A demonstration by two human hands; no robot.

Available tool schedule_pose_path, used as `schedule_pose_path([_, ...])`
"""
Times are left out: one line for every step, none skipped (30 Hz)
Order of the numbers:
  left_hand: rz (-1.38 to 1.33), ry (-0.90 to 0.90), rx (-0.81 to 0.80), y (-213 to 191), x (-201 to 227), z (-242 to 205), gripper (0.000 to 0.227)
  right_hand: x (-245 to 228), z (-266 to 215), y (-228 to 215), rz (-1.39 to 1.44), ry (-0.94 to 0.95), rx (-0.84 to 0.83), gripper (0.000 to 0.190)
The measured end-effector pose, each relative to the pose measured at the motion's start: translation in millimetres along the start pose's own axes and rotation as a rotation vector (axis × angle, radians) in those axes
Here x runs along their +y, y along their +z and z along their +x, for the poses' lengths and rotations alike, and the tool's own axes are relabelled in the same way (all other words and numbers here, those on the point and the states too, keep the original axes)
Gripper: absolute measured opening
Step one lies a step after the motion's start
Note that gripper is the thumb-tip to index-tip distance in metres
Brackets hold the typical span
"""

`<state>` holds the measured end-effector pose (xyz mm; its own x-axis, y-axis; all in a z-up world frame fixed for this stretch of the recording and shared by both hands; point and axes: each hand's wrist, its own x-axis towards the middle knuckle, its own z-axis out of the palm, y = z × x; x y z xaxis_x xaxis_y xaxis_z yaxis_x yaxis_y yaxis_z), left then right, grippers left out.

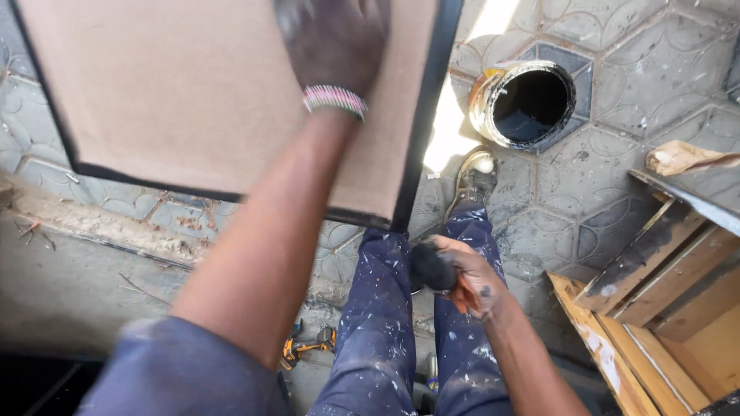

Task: The person paints the black frame of a rectangular wooden board using a brush and black paint from a can. They repeatedly dip the brush into the paint can and apply the paint to the frame's edges while holding the board steady with their other hand.

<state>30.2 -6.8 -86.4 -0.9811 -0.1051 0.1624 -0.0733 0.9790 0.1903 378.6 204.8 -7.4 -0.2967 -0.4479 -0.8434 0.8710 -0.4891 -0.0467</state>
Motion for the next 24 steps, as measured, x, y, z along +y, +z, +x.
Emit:
schedule_pose_path([-0.004,-0.007,0.021,-33,2,-34,0.044,8,1,-8,-0.019,-0.011,-0.007,0.027])
schedule_pose_path([-0.108,0.056,-0.071,-67,10,-66,0.044,14,2,-17,0.055,-0.089,-0.028,0.027])
schedule_pose_path([-0.213,0.120,-0.168,-107,16,-104,0.063,20,2,-27,0.132,-0.163,-0.047,0.028])
schedule_pose_path([-0.219,0.114,-0.151,-126,18,-136,0.063,10,-2,-18,0.115,-0.171,-0.051,0.028])
schedule_pose_path([-0.448,-0.055,-0.167,-148,17,-174,0.042,7,-10,-7,0.158,-0.210,-0.063,0.034])
schedule_pose_path([-0.676,-0.225,-0.179,-169,17,-213,0.028,3,-18,2,0.201,-0.250,-0.076,0.046])
schedule_pose_path([-0.677,-0.235,-0.169,-178,7,-232,0.028,1,-26,18,0.188,-0.245,-0.079,0.046])
schedule_pose_path([-0.723,-0.655,-0.061,-187,-3,-250,0.034,-2,-35,33,0.127,-0.226,-0.024,0.041])
schedule_pose_path([-0.758,-1.072,0.047,-194,-15,-267,0.051,-4,-42,50,0.067,-0.215,0.030,0.038])
schedule_pose_path([-0.764,-1.076,0.057,-194,-32,-246,0.051,-8,-40,74,0.056,-0.217,0.026,0.038])
schedule_pose_path([-0.933,-1.320,0.043,-198,-46,-229,0.068,-10,-45,98,0.116,-0.147,0.061,0.049])
schedule_pose_path([-1.102,-1.564,0.031,-203,-61,-213,0.087,-11,-51,123,0.175,-0.077,0.097,0.065])
schedule_pose_path([-1.117,-1.558,0.048,-187,-82,-212,0.087,-3,-51,130,0.161,-0.085,0.086,0.065])
schedule_pose_path([-1.428,-1.561,0.078,-171,-102,-211,0.052,5,-51,137,0.260,-0.085,0.011,0.079])
schedule_pose_path([-1.755,-1.525,0.102,-150,-123,-203,0.017,10,-45,144,0.354,-0.096,-0.071,0.095])
schedule_pose_path([-1.783,-1.499,0.113,-133,-129,-205,0.017,7,-34,151,0.336,-0.114,-0.090,0.095])
schedule_pose_path([-1.768,-1.495,0.140,-127,-133,-219,0.018,13,-34,158,0.300,-0.190,0.017,0.079])
schedule_pose_path([-1.752,-1.492,0.168,-119,-137,-234,0.020,17,-35,163,0.264,-0.265,0.124,0.068])
schedule_pose_path([-1.759,-1.490,0.166,-128,-116,-247,0.020,17,-46,158,0.261,-0.271,0.126,0.068])
schedule_pose_path([-1.878,-1.507,0.159,-136,-94,-260,0.031,16,-56,151,0.252,-0.284,0.236,0.061])
schedule_pose_path([-2.011,-1.507,0.153,-137,-73,-266,0.049,9,-61,144,0.239,-0.309,0.339,0.056])
schedule_pose_path([-2.031,-1.492,0.151,-118,-55,-302,0.049,7,-57,107,0.232,-0.326,0.333,0.056])
schedule_pose_path([-2.106,-1.644,0.108,-103,-38,-341,0.035,7,-56,70,0.212,-0.384,0.386,0.045])
schedule_pose_path([-2.177,-1.798,0.056,-85,-20,-379,0.027,6,-54,33,0.193,-0.441,0.439,0.035])
